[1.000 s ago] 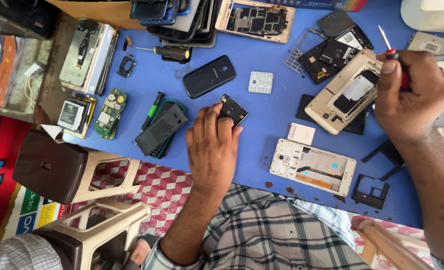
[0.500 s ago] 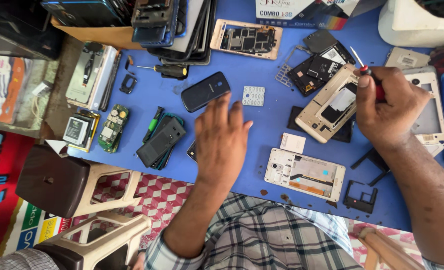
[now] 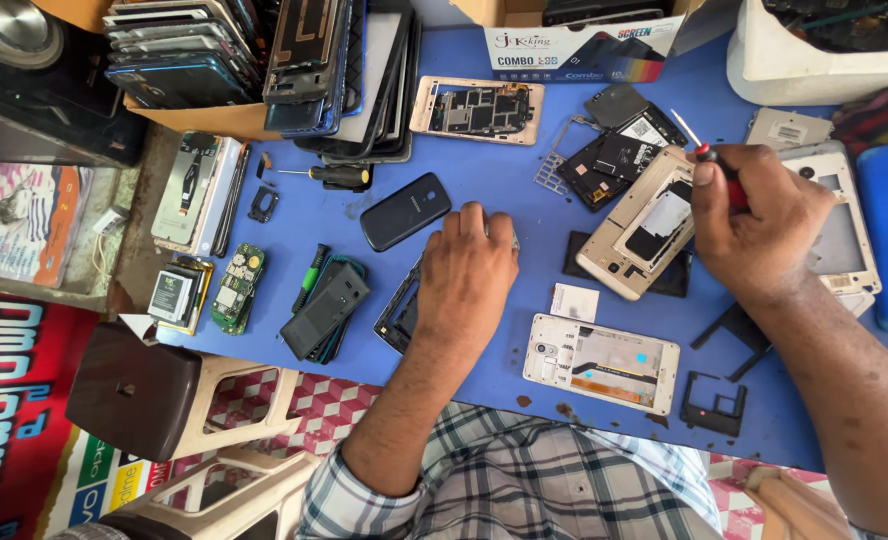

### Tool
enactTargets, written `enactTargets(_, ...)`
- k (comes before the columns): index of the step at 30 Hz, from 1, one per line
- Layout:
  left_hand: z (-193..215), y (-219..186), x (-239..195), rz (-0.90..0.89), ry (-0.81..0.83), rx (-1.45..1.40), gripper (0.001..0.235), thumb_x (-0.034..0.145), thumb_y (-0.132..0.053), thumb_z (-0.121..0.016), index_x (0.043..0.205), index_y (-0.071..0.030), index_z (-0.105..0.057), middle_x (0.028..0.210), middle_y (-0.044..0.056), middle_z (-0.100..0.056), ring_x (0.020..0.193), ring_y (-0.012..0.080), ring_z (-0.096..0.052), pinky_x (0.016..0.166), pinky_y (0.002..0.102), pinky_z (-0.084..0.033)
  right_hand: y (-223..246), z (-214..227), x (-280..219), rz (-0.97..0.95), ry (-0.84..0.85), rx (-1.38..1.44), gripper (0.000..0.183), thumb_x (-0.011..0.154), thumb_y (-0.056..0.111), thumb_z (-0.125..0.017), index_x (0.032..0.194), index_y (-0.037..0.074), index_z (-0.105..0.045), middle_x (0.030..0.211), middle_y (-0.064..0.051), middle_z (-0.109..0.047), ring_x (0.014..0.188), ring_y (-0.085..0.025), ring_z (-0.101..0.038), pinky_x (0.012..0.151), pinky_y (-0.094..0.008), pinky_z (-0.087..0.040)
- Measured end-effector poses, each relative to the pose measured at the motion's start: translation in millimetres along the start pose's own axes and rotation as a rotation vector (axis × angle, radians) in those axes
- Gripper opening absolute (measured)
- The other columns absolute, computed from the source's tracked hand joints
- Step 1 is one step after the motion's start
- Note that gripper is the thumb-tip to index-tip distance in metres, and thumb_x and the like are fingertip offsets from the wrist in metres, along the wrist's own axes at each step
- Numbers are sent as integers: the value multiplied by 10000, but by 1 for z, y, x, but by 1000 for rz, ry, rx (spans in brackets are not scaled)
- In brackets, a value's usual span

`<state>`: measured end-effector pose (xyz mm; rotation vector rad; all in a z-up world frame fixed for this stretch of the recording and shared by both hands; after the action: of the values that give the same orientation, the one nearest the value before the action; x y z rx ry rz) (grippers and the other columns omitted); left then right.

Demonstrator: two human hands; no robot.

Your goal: The person disassembles and reassembles multiple mobile phones on a cluttered workbench. They use a screwdriver to remove screws and separate phone casings, then place components and tools on the table. The person handles several phone models, including a green phone and a black phone, and organizes parts during the process.

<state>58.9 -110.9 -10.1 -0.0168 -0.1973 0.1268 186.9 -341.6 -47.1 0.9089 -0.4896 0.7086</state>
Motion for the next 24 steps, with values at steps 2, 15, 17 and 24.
enactTargets(2, 3, 4, 2, -19, -3, -6, 323, 817, -247, -801, 985, -34, -627, 988, 113, -608, 922, 271, -635, 772, 424, -546, -4, -3, -4, -5, 20, 10, 172, 1162, 135, -652, 1100, -24, -675, 803, -121, -678, 685, -181, -688, 636, -302, -525)
enactTargets(15, 17, 27, 32, -80, 78, 14, 353, 759, -263, -840, 950, -47, -636, 960, 97, -635, 920, 285, -653, 742, 452, -551, 6, 2, 7, 1, -13, -9, 193, 1155, 102, -680, 1030, -44, -667, 749, -142, -659, 637, -219, -670, 599, -327, -515)
enactTargets(17, 10, 27, 27, -65, 92, 23, 351, 758, -277, -834, 953, -49, -652, 957, 90, -636, 912, 273, -657, 718, 441, -559, 7, 0, 7, 3, -5, -8, 199, 1159, 99, -683, 1029, -50, -668, 749, -143, -661, 633, -212, -668, 592, -322, -513)
enactTargets(24, -7, 29, 21, -89, -27, 189, 141, 856, -177, -753, 971, -107, -710, 984, 44, -647, 865, 201, -672, 692, 375, -573, 0, -3, 4, 31, 27, -14, 182, 1151, 110, -649, 1059, -46, -668, 786, -127, -672, 661, -177, -667, 615, -292, -517)
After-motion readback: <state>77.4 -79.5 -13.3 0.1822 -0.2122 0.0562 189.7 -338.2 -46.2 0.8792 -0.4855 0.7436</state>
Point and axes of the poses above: each hand's wrist, its own x-axis towards the middle knuckle, its own z-axis out of the back of the hand, y = z × x, the point moved 4 cm from there along x, towards the middle knuckle
